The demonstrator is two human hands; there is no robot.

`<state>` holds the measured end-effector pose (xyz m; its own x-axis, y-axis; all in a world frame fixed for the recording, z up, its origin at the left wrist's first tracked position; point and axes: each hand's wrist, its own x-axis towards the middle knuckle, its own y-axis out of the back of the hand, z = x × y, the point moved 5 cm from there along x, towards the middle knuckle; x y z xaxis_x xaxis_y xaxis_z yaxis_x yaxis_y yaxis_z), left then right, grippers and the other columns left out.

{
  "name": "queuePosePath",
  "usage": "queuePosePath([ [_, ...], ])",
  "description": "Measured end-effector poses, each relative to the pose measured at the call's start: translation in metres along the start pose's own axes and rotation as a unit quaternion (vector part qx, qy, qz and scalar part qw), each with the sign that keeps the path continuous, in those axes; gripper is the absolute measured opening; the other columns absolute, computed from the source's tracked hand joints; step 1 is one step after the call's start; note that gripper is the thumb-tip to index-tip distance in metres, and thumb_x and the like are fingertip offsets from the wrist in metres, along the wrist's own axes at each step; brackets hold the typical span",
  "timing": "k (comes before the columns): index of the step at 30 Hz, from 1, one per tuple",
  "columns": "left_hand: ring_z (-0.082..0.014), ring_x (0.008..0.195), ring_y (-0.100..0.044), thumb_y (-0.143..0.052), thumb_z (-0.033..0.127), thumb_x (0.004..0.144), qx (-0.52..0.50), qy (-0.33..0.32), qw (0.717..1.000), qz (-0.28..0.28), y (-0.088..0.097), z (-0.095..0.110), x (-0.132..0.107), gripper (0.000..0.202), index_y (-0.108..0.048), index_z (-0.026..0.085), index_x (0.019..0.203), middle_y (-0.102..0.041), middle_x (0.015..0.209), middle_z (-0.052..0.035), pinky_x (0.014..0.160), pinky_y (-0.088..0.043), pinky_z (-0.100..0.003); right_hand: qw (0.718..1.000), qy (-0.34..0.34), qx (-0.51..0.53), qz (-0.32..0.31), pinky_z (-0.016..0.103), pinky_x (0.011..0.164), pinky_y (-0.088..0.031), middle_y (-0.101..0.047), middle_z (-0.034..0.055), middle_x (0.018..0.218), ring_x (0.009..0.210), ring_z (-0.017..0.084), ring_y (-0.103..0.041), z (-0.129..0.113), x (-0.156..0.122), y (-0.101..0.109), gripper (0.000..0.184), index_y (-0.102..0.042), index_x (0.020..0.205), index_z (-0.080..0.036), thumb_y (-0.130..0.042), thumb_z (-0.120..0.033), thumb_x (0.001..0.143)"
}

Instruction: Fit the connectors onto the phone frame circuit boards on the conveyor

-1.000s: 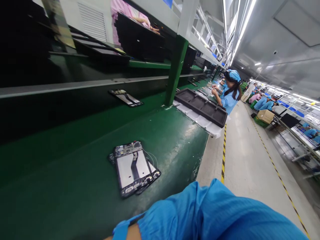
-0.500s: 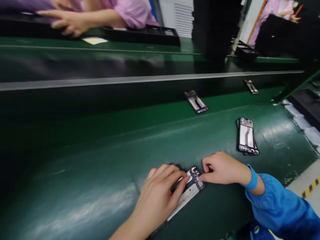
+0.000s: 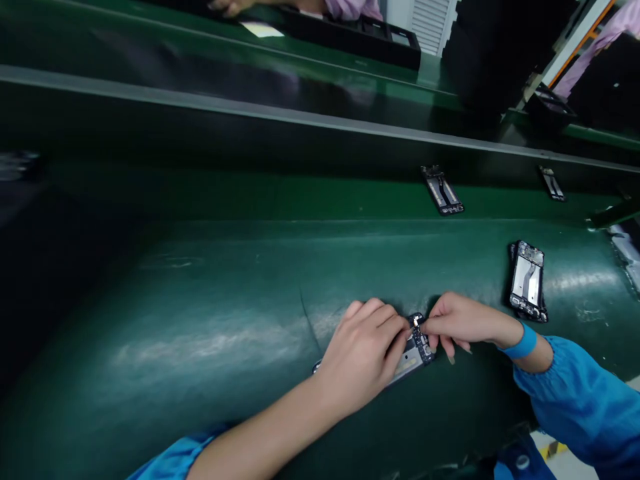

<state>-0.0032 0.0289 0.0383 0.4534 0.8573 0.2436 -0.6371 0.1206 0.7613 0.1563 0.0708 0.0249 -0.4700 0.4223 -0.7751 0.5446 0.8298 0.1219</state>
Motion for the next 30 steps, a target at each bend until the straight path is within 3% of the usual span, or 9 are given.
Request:
queuePosePath([
  [10,-0.0189,0.078,-0.049,-0.049,0.021,0.099,-0.032,0.011,0.999,0.009,0.0029,-0.0003,-0.0008,0.024,-0.068,0.018,0.084,-0.061,0.075,-0.0021,0.071,-0.027,-0.035,1.0,-0.011,0.021,-0.005,0.012,0.033,-0.038,-0.068,0.0032,0.054,0.031,0.006,-0.048,0.0028,0.0007,-0.0004,0.033,-0.069,0.062,-0.012,-0.057,-0.024,0.091],
  [19,-0.0198,0.078,-0.049,-0.048,0.021,0.097,-0.017,0.028,0.999,-0.007,0.0032,0.0004,0.0007,0.026,-0.069,0.018,0.082,-0.061,0.074,-0.0037,0.07,-0.03,-0.035,0.998,-0.034,-0.024,0.048,0.014,0.03,-0.033,-0.063,0.0022,0.046,0.028,0.007,-0.044,-0.0042,0.0015,0.0,0.036,-0.065,0.055,-0.014,-0.052,-0.02,0.088],
  [30,-0.0198,0.079,-0.051,-0.048,0.021,0.095,-0.027,0.053,0.998,-0.012,0.0033,-0.0007,0.0018,0.025,-0.069,0.019,0.08,-0.062,0.073,-0.0029,0.07,-0.032,-0.035,0.999,-0.021,-0.016,0.033,0.011,0.03,-0.032,-0.064,0.0006,0.047,0.029,0.005,-0.043,-0.001,0.0019,0.0023,0.031,-0.067,0.06,-0.014,-0.055,-0.021,0.088],
])
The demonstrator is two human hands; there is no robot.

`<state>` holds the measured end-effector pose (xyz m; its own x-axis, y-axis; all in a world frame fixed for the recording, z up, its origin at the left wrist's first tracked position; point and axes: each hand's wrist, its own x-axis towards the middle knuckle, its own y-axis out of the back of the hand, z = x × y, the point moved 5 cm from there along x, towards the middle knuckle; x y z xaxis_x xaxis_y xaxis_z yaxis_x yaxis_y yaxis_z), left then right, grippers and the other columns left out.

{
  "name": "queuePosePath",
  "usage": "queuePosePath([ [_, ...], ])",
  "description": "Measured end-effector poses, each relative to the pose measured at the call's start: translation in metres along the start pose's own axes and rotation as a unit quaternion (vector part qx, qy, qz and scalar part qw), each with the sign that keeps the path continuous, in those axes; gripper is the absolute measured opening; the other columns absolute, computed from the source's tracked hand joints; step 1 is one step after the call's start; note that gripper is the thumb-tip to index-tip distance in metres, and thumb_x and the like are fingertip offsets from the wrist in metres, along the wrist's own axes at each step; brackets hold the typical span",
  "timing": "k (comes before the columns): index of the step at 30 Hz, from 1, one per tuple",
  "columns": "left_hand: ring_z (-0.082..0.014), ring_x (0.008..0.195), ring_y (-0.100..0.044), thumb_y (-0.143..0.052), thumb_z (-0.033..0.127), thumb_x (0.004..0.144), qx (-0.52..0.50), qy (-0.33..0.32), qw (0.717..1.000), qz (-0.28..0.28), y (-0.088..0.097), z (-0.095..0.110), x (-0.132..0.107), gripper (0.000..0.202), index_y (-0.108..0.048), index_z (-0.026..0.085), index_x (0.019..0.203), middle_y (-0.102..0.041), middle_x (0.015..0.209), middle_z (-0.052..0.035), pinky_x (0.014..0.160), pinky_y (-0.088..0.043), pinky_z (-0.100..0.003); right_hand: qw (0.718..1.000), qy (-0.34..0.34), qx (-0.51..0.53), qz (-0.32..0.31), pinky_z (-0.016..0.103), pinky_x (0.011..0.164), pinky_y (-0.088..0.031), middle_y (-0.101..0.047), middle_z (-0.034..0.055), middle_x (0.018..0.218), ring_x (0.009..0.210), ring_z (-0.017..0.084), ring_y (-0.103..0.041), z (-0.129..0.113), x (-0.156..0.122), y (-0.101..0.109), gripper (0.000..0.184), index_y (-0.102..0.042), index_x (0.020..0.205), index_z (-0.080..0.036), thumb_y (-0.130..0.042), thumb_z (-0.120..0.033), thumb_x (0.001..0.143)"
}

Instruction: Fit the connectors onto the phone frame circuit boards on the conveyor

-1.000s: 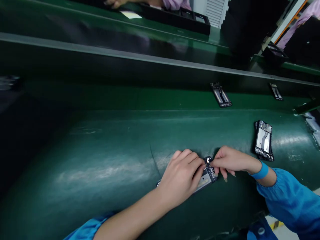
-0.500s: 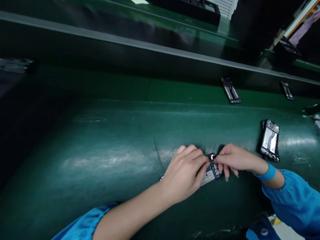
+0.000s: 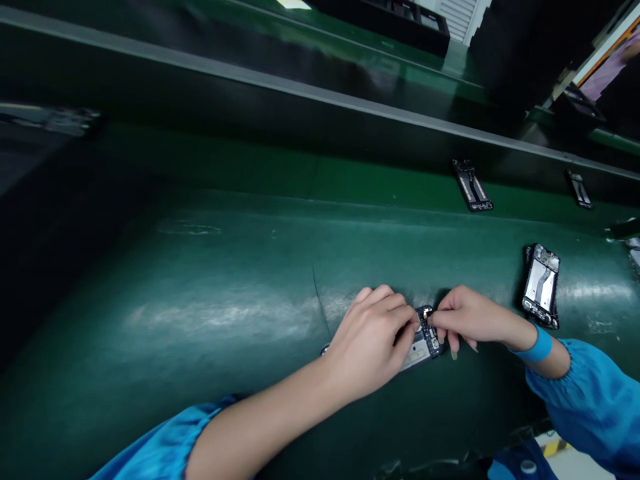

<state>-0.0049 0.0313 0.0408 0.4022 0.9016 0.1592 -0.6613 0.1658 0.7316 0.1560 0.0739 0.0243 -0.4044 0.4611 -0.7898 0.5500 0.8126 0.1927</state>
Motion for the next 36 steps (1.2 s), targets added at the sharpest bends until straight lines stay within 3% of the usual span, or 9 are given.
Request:
queuePosePath([
  [9,-0.021,0.08,-0.051,-0.049,0.02,0.096,0.021,0.008,1.0,-0.017,-0.002,0.001,0.003,0.023,-0.066,0.018,0.082,-0.06,0.078,-0.004,0.07,-0.033,-0.034,1.0,-0.005,0.0,-0.004,0.012,0.029,-0.031,-0.064,0.0011,0.046,0.028,0.006,-0.043,-0.002,-0.001,-0.001,0.033,-0.065,0.058,-0.014,-0.054,-0.02,0.089],
  [13,-0.0206,0.08,-0.049,-0.044,0.015,0.098,0.054,-0.019,0.998,-0.012,-0.004,0.003,0.008,0.024,-0.064,0.017,0.084,-0.061,0.087,-0.006,0.07,-0.033,-0.034,1.0,-0.007,0.008,-0.019,0.012,0.029,-0.03,-0.065,0.0019,0.047,0.028,0.006,-0.042,0.001,0.001,0.001,0.031,-0.066,0.06,-0.014,-0.057,-0.024,0.088],
  [17,-0.0204,0.076,-0.048,-0.043,0.014,0.097,0.087,-0.039,0.995,-0.012,-0.007,0.005,0.013,0.023,-0.06,0.016,0.083,-0.06,0.082,-0.0056,0.069,-0.033,-0.034,0.999,-0.022,0.002,-0.03,0.013,0.03,-0.031,-0.066,0.002,0.049,0.028,0.005,-0.041,0.003,0.001,0.003,0.032,-0.066,0.06,-0.014,-0.061,-0.03,0.088],
  [22,-0.0213,0.075,-0.049,-0.044,0.015,0.094,0.092,-0.016,0.995,-0.021,-0.011,0.006,0.018,0.021,-0.059,0.016,0.081,-0.06,0.081,-0.0066,0.069,-0.034,-0.036,0.995,-0.031,-0.095,0.021,0.017,0.038,-0.034,-0.055,-0.0002,0.039,0.032,0.008,-0.043,-0.003,-0.001,0.001,0.041,-0.058,0.048,-0.018,-0.055,-0.027,0.088],
  [26,-0.0225,0.079,-0.052,-0.047,0.015,0.092,0.075,0.012,0.997,-0.003,-0.007,0.006,0.019,0.015,-0.062,0.016,0.088,-0.062,0.081,-0.0061,0.071,-0.035,-0.036,0.971,0.064,-0.197,0.118,0.023,0.043,-0.029,-0.044,-0.0033,0.041,0.043,0.01,-0.041,-0.013,-0.007,0.007,0.041,-0.054,0.048,-0.018,-0.062,-0.029,0.087],
  [28,-0.0236,0.086,-0.054,-0.046,0.015,0.094,0.065,0.001,0.998,0.017,0.0,0.006,0.014,0.02,-0.064,0.016,0.101,-0.064,0.09,-0.0069,0.074,-0.036,-0.037,0.971,0.129,-0.164,0.12,0.024,0.049,-0.033,-0.05,-0.0025,0.053,0.052,0.012,-0.046,-0.015,-0.017,0.01,0.036,-0.063,0.06,-0.018,-0.059,-0.032,0.093],
  [31,-0.025,0.1,-0.055,-0.044,0.018,0.098,0.064,-0.056,0.996,0.029,0.01,0.01,-0.001,0.026,-0.066,0.02,0.112,-0.065,0.107,-0.0081,0.082,-0.037,-0.039,0.958,0.231,-0.089,0.143,0.027,0.068,-0.045,-0.061,0.0019,0.078,0.072,0.015,-0.058,-0.017,-0.039,0.014,0.041,-0.073,0.087,-0.02,-0.042,-0.038,0.107],
  [34,-0.0293,0.116,-0.053,-0.051,0.033,0.099,0.083,-0.099,0.992,0.003,0.012,0.012,-0.02,0.027,-0.066,0.024,0.12,-0.063,0.124,-0.0088,0.097,-0.036,-0.046,0.92,0.321,-0.104,0.202,0.03,0.072,-0.047,-0.06,0.0033,0.082,0.076,0.018,-0.059,-0.017,-0.061,0.009,0.034,-0.073,0.106,-0.022,-0.041,-0.035,0.109],
  [36,-0.033,0.125,-0.049,-0.056,0.044,0.097,0.098,-0.113,0.989,-0.007,0.01,0.011,-0.028,0.037,-0.064,0.024,0.126,-0.059,0.133,-0.0103,0.106,-0.032,-0.051,0.9,0.357,-0.144,0.203,0.031,0.07,-0.048,-0.061,0.0043,0.083,0.075,0.019,-0.059,-0.015,-0.067,-0.002,0.027,-0.07,0.112,-0.022,-0.046,-0.032,0.108],
])
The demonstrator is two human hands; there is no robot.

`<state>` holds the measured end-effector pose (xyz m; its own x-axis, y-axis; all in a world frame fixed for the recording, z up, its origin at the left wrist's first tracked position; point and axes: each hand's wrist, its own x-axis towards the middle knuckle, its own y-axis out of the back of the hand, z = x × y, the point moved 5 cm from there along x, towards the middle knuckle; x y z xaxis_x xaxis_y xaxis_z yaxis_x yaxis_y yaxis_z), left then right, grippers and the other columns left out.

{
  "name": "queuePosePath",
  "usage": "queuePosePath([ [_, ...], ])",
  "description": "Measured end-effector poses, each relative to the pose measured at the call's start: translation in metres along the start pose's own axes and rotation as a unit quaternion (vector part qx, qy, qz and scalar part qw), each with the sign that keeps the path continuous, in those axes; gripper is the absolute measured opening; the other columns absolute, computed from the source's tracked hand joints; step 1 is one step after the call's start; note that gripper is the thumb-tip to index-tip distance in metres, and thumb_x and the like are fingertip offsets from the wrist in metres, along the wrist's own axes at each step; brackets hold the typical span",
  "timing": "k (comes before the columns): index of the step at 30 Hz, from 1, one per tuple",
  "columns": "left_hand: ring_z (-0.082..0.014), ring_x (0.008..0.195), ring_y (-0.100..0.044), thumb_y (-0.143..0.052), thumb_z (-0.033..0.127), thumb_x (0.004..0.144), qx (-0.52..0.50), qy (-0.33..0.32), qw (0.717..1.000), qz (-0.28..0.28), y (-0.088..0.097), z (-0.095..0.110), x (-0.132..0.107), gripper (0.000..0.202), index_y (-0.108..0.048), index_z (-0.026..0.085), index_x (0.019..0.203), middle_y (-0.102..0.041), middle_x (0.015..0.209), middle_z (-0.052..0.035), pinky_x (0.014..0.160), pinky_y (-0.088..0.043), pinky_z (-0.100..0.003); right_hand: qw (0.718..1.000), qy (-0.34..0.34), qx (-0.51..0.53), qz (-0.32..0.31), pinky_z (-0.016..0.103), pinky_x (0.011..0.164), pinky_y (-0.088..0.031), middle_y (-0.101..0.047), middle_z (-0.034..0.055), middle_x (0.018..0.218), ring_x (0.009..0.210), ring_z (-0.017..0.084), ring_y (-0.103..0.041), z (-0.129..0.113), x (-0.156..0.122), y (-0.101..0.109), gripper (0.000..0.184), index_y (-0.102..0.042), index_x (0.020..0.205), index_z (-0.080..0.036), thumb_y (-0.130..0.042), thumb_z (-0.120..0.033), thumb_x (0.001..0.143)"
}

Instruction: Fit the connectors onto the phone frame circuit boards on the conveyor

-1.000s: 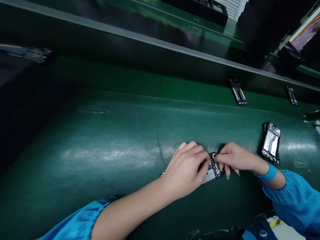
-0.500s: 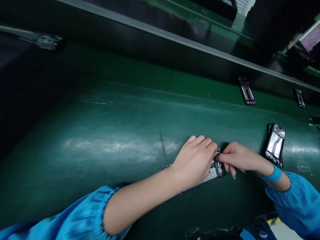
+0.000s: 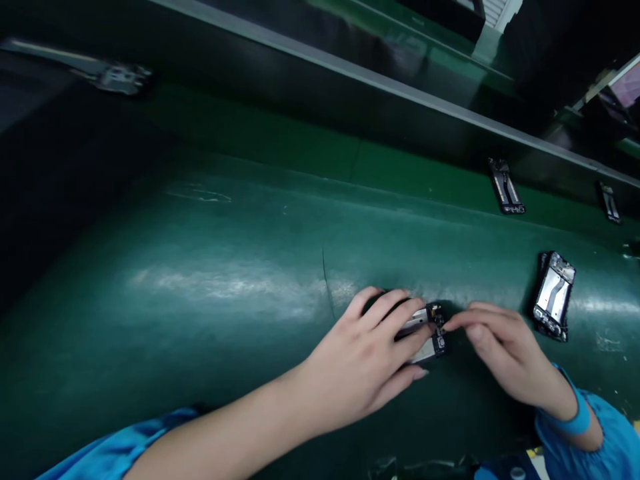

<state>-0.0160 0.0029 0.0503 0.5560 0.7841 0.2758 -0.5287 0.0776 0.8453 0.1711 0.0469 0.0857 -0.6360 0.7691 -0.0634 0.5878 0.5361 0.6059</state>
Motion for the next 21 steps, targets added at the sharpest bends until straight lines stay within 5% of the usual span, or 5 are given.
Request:
queuePosePath([
  [3,-0.0359,0.131,-0.046,-0.057,0.052,0.095,0.015,-0.003,1.0,-0.008,-0.004,-0.001,-0.003,0.048,-0.061,0.024,0.134,-0.055,0.141,-0.0119,0.112,-0.029,-0.057,0.993,0.058,-0.098,-0.02,0.034,0.07,-0.048,-0.066,0.0087,0.091,0.079,0.021,-0.059,-0.004,-0.006,-0.012,0.023,-0.068,0.112,-0.019,-0.049,-0.03,0.107],
  [5,-0.0365,0.134,-0.045,-0.058,0.053,0.094,0.017,0.003,1.0,-0.019,-0.006,-0.003,-0.002,0.052,-0.058,0.025,0.138,-0.053,0.145,-0.0122,0.114,-0.029,-0.059,0.983,0.074,-0.166,-0.017,0.034,0.065,-0.045,-0.064,0.0077,0.082,0.072,0.021,-0.056,0.0,-0.004,-0.015,0.024,-0.068,0.096,-0.018,-0.05,-0.03,0.106],
  [9,-0.0388,0.137,-0.043,-0.058,0.056,0.093,0.014,0.009,1.0,-0.023,-0.005,-0.005,0.002,0.056,-0.056,0.027,0.142,-0.049,0.15,-0.0121,0.115,-0.028,-0.063,0.992,0.059,-0.108,0.033,0.031,0.057,-0.038,-0.048,0.001,0.061,0.057,0.016,-0.048,0.015,0.006,-0.01,0.04,-0.054,0.067,-0.019,-0.048,-0.025,0.105],
  [12,-0.0406,0.139,-0.041,-0.059,0.058,0.092,0.012,0.017,1.0,-0.019,-0.006,-0.006,0.002,0.06,-0.053,0.029,0.144,-0.047,0.152,-0.0121,0.114,-0.027,-0.066,0.993,0.06,-0.047,0.093,0.031,0.059,-0.04,-0.052,0.0022,0.066,0.061,0.017,-0.052,0.025,0.014,-0.009,0.035,-0.056,0.072,-0.019,-0.046,-0.023,0.105],
  [21,-0.0402,0.138,-0.042,-0.06,0.057,0.091,0.003,0.022,0.999,-0.022,-0.007,-0.006,0.002,0.06,-0.053,0.027,0.143,-0.049,0.15,-0.013,0.115,-0.026,-0.066,0.986,0.085,-0.113,0.086,0.031,0.061,-0.041,-0.054,0.0037,0.07,0.064,0.017,-0.052,0.025,0.015,-0.02,0.029,-0.058,0.078,-0.019,-0.047,-0.02,0.104],
])
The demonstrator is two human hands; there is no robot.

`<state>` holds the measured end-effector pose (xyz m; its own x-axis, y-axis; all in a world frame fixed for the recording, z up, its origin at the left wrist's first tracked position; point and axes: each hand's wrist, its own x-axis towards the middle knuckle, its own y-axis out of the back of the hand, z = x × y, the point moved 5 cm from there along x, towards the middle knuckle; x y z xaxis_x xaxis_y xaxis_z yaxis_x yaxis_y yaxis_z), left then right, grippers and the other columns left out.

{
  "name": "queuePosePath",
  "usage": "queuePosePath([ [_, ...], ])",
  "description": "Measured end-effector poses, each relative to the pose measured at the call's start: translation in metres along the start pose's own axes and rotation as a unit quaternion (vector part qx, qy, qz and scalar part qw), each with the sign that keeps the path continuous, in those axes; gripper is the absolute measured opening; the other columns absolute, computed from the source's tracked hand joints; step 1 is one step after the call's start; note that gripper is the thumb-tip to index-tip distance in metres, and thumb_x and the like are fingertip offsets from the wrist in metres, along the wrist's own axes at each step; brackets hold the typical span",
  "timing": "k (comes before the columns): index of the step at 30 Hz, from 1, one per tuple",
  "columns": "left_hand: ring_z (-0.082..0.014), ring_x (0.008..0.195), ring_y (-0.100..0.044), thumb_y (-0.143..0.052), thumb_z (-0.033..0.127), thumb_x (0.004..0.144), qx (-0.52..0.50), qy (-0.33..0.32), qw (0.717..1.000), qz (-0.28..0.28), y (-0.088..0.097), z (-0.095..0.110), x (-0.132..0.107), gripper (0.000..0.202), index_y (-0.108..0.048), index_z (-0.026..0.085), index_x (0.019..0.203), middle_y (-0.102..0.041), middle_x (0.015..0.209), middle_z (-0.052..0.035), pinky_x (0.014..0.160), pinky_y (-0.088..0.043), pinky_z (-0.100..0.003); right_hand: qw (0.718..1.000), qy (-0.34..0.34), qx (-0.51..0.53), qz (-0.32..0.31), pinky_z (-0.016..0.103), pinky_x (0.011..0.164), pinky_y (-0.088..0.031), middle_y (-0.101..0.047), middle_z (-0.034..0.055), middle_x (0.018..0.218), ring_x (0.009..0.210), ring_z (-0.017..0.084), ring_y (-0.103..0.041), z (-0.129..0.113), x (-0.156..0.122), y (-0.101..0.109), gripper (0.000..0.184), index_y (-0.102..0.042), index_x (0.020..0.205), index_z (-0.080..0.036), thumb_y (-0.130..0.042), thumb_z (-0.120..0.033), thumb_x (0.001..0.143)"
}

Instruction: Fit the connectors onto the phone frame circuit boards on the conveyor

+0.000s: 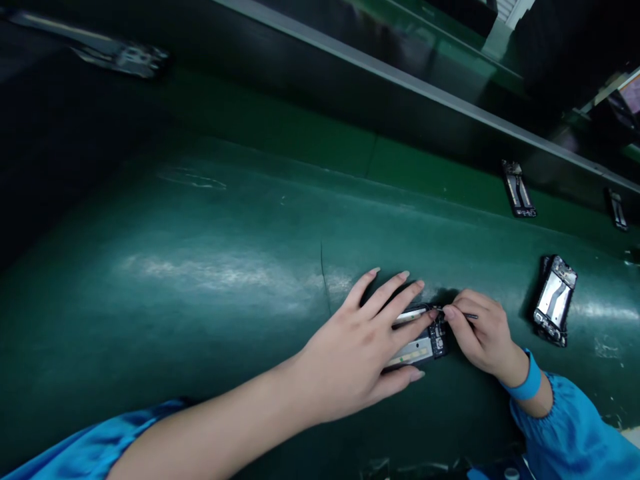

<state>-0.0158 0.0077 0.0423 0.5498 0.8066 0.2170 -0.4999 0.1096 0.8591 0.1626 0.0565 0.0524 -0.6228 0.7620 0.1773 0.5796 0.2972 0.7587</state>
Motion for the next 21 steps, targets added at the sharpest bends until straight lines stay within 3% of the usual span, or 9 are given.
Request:
queuePosePath([
  [10,-0.0391,0.137,-0.043,-0.06,0.055,0.091,0.015,0.005,1.0,-0.005,0.0008,0.0006,0.0001,0.055,-0.061,0.023,0.135,-0.058,0.137,-0.014,0.115,-0.025,-0.064,0.996,-0.065,0.039,0.05,0.031,0.059,-0.041,-0.055,0.0026,0.065,0.061,0.016,-0.054,0.0074,0.0039,-0.0008,0.035,-0.058,0.071,-0.019,-0.049,-0.022,0.105],
  [14,-0.0372,0.139,-0.041,-0.056,0.059,0.092,0.029,0.001,1.0,0.011,-0.0004,0.0008,-0.001,0.056,-0.06,0.026,0.137,-0.053,0.146,-0.012,0.117,-0.023,-0.06,0.996,-0.03,0.052,0.066,0.03,0.06,-0.042,-0.057,0.0029,0.069,0.063,0.016,-0.055,0.0057,0.0028,0.0027,0.028,-0.06,0.076,-0.019,-0.051,-0.017,0.103],
  [21,-0.0372,0.14,-0.04,-0.053,0.061,0.093,0.044,-0.001,0.999,0.009,-0.002,0.0001,-0.0012,0.058,-0.056,0.028,0.141,-0.048,0.151,-0.0116,0.116,-0.022,-0.06,0.999,0.039,-0.01,0.015,0.031,0.065,-0.047,-0.062,0.006,0.081,0.072,0.019,-0.06,-0.0025,-0.0017,0.0003,0.016,-0.063,0.093,-0.018,-0.051,-0.014,0.102],
])
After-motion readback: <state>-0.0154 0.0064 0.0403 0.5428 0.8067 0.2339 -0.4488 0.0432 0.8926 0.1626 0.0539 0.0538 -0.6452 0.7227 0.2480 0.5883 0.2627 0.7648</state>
